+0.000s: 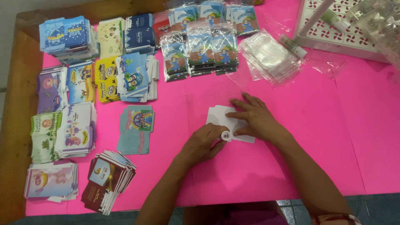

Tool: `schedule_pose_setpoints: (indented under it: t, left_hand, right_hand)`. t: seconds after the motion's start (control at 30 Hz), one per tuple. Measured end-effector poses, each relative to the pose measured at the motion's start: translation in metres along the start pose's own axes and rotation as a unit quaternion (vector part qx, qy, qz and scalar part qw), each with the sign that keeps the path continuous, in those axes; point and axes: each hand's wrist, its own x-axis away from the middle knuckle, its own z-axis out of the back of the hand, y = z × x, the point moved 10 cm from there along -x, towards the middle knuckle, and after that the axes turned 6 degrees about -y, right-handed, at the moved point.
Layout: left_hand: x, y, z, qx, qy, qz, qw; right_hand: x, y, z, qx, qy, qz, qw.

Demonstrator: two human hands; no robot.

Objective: Applying glue to paper cards and attaching stickers to them

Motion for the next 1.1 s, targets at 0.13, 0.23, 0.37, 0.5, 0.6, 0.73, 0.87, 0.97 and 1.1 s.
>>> schedule_pose_setpoints:
  t: [0.13,0.23,0.37,0.5,0.6,0.73,0.87,0.97,1.1]
  left_hand:
    - [0.008,-0.007,0.005,0.015,0.005,0.001,1.0]
    - [0.009,-0.012,0.007,0.023,0.001,0.007,1.0]
    - [0.01,-0.015,0.014,0.017,-0.002,0.017,1.0]
    - [0.015,-0.022,0.014,0.002,-0.008,0.026,1.0]
    - [0.025,-0.036,0.008,-0.041,-0.003,0.042,0.998]
    - [0.024,-0.036,0.03,-0.015,0.003,0.064,0.998]
    - [0.044,-0.093,0.038,0.31,0.087,0.211,0.923]
    - [0.05,-0.112,0.039,0.486,0.175,0.278,0.81]
    - [0.066,-0.134,0.01,0.62,0.215,0.332,0.678]
  right_hand:
    - [0.001,0.0,0.001,0.004,-0.004,-0.001,1.0]
    - [0.0,0.001,0.0,0.004,-0.007,0.0,1.0]
    - [0.0,0.001,-0.001,0.006,0.001,0.004,1.0]
    - [0.001,0.0,0.001,0.008,0.004,0.008,1.0]
    - [0.0,0.0,0.001,0.009,0.012,0.005,1.0]
    - [0.001,0.0,0.001,0.011,0.003,0.016,1.0]
    - [0.003,-0.004,0.001,-0.037,0.005,0.052,0.998]
    - [0.005,-0.011,0.005,-0.047,0.005,0.063,0.997]
    - [0.007,-0.018,0.009,-0.048,0.002,0.065,0.997]
